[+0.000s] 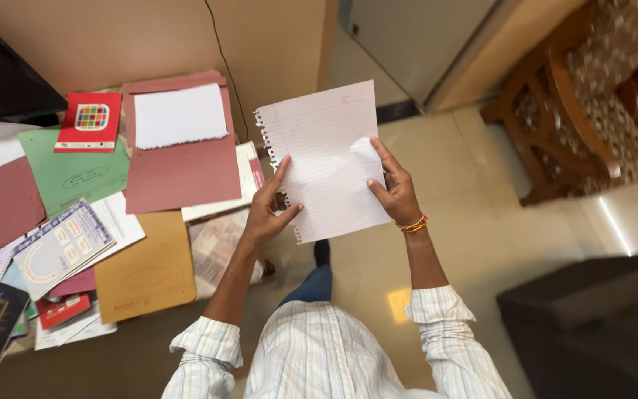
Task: The person repeatedly picks up a stack of loose lined papers from a cluttered desk, flips through the pages, and places them back down. The action is repeated multiple times without a clear final arrangement or destination for the papers.
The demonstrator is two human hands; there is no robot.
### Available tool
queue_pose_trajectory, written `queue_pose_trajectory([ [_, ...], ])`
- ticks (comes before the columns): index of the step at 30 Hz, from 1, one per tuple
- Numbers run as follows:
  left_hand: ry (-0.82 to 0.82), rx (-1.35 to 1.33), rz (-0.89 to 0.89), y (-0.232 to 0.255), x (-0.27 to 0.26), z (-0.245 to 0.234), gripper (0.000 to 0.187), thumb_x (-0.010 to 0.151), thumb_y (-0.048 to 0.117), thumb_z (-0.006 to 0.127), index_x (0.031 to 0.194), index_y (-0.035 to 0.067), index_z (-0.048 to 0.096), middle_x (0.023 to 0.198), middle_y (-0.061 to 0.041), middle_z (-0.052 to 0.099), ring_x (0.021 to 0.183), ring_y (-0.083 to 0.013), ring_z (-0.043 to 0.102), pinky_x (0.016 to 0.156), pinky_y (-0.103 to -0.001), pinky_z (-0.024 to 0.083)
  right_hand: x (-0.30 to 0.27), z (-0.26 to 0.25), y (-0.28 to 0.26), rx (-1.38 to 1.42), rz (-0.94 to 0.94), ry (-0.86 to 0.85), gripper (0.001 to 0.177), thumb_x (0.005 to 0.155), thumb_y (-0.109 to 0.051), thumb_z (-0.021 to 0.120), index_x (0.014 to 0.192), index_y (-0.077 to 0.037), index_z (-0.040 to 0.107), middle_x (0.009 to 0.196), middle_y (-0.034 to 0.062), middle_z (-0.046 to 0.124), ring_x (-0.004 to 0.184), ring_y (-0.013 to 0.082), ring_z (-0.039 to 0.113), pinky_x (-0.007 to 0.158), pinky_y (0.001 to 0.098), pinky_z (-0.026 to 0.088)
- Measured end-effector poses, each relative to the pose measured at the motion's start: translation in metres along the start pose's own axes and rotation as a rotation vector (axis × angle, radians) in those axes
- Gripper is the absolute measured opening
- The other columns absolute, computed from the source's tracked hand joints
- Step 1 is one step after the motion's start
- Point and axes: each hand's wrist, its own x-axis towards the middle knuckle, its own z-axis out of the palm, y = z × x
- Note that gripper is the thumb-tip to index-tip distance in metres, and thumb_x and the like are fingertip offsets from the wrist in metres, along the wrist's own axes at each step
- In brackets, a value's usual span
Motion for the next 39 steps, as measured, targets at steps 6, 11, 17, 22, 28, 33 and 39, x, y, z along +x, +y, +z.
queue_pose_trajectory([
  [6,0.097,0.057,0.015,-0.015,0.080,-0.003,0.097,0.080,-0.008,0.077,0.162,0.016,0.032,0.156,-0.019,0.047,0.124,-0.0180,0.063,0.092,-0.029,0.065,0.099,-0.036,0.025,0.023,-0.006,-0.072,0.077,0.091,0.015,0.058,0.161,0.001,0.032,0.162,0.0143,0.043,0.143,0.0174,0.046,0.119,0.0310,0.038],
  [11,0.191,0.075,-0.136,-0.027,0.136,-0.018,0.095,0.080,-0.005,0.077,0.161,0.016,0.033,0.154,-0.019,0.052,0.106,-0.0156,0.068,0.083,-0.027,0.065,0.181,-0.049,0.049,0.052,-0.032,-0.169,0.076,0.090,0.015,0.057,0.160,0.001,0.033,0.163,0.0134,0.041,0.144,0.0180,0.046,0.119,0.0315,0.039],
  [17,0.348,0.126,-0.124,-0.036,0.160,-0.041,0.093,0.080,-0.007,0.075,0.161,0.015,0.033,0.159,-0.022,0.045,0.104,-0.0147,0.070,0.083,-0.029,0.066,0.258,-0.035,0.092,0.114,-0.013,-0.308,0.075,0.090,0.014,0.058,0.160,0.001,0.034,0.160,0.0156,0.046,0.143,0.0187,0.049,0.120,0.0340,0.042],
  [22,0.538,0.224,-0.204,-0.044,0.165,-0.070,0.093,0.079,-0.008,0.074,0.160,0.015,0.035,0.157,-0.021,0.050,0.086,-0.0119,0.068,0.074,-0.027,0.065,0.333,0.002,0.134,0.201,0.008,-0.513,0.075,0.092,0.013,0.060,0.161,-0.002,0.035,0.147,0.0141,0.058,0.123,0.0140,0.060,0.106,0.0309,0.050],
  [28,0.850,0.297,-0.307,-0.047,0.174,-0.091,0.097,0.079,-0.009,0.076,0.162,0.016,0.035,0.145,-0.019,0.058,0.090,-0.0096,0.066,0.078,-0.024,0.063,0.419,0.054,0.162,0.223,0.042,-0.748,0.064,0.095,0.011,0.067,0.155,-0.005,0.053,0.111,0.0001,0.053,0.089,0.0043,0.049,0.077,0.0219,0.044],
  [33,1.102,0.386,-0.362,-0.052,0.181,-0.091,0.097,0.080,-0.009,0.077,0.162,0.019,0.034,0.150,-0.017,0.057,0.088,-0.0070,0.066,0.071,-0.022,0.058,0.481,0.099,0.174,0.112,-0.044,-0.955,0.055,0.090,0.008,0.070,0.141,-0.010,0.065,0.090,-0.0067,0.054,0.068,0.0024,0.040,0.061,0.0200,0.038],
  [39,1.360,0.444,-0.486,-0.089,0.175,-0.083,0.098,0.078,-0.009,0.078,0.160,0.021,0.034,0.161,-0.016,0.046,0.078,-0.0075,0.062,0.067,-0.022,0.055,0.508,0.166,0.203,0.193,-0.014,-1.093,0.044,0.092,0.010,0.065,0.131,-0.009,0.073,0.094,-0.0077,0.064,0.078,0.0005,0.052,0.071,0.0185,0.047],
])
